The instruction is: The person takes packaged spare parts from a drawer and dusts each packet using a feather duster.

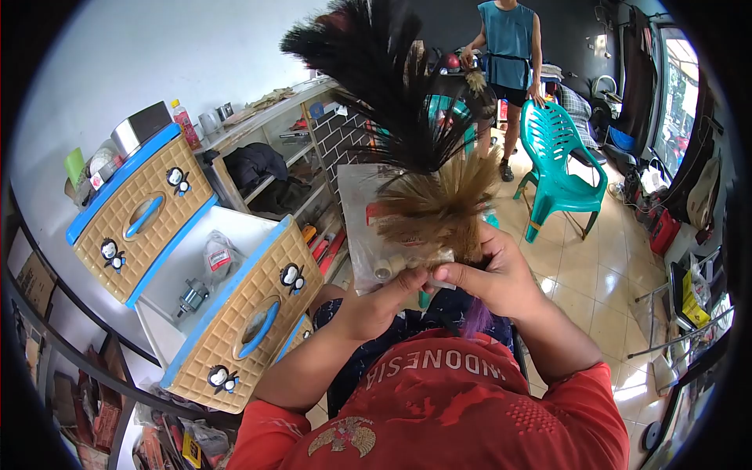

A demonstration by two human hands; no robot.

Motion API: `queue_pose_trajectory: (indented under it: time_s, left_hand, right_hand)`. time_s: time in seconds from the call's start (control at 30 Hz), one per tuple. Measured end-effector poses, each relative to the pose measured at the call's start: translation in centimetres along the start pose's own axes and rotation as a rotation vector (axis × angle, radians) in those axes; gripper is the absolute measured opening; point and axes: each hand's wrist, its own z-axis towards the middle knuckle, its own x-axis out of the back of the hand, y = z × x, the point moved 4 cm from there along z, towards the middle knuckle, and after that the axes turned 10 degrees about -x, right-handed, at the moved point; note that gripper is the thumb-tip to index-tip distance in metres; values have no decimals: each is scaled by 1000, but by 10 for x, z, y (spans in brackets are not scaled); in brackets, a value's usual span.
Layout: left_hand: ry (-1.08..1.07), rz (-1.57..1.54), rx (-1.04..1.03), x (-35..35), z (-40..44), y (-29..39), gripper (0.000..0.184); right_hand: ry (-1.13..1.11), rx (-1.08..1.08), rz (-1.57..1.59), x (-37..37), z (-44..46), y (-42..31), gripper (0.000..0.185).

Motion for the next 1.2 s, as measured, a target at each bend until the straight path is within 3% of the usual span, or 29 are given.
queue_pose_trajectory:
  time_s: [0.2,0.3,0.63,0.73,0.8,0.97,1.2]
  left_hand:
    - [9,21,-43,8,0,1,33]
    - [12,45,38,8,1,3,35]
    - [133,-45,135,8,4,7,38]
    - [132,-56,124,9,3,5,37]
    - [110,-49,107,10,3,5,33]
    - [8,86,135,11,5,8,33]
    - [67,246,49,12,7,15,34]
  right_hand:
    - [62,60,-171,3,-1,-3,40]
    - [84,48,-192,5,0,-3,40]
    - [111,-110,-22,6,-1,5,31]
    - [54,-66,-28,5,1,4,28]
    - [20,109,-200,0,4,-1,27]
    - [12,81,-218,2,2,-3,26]
    - [56,70,-207,4,1,-2,26]
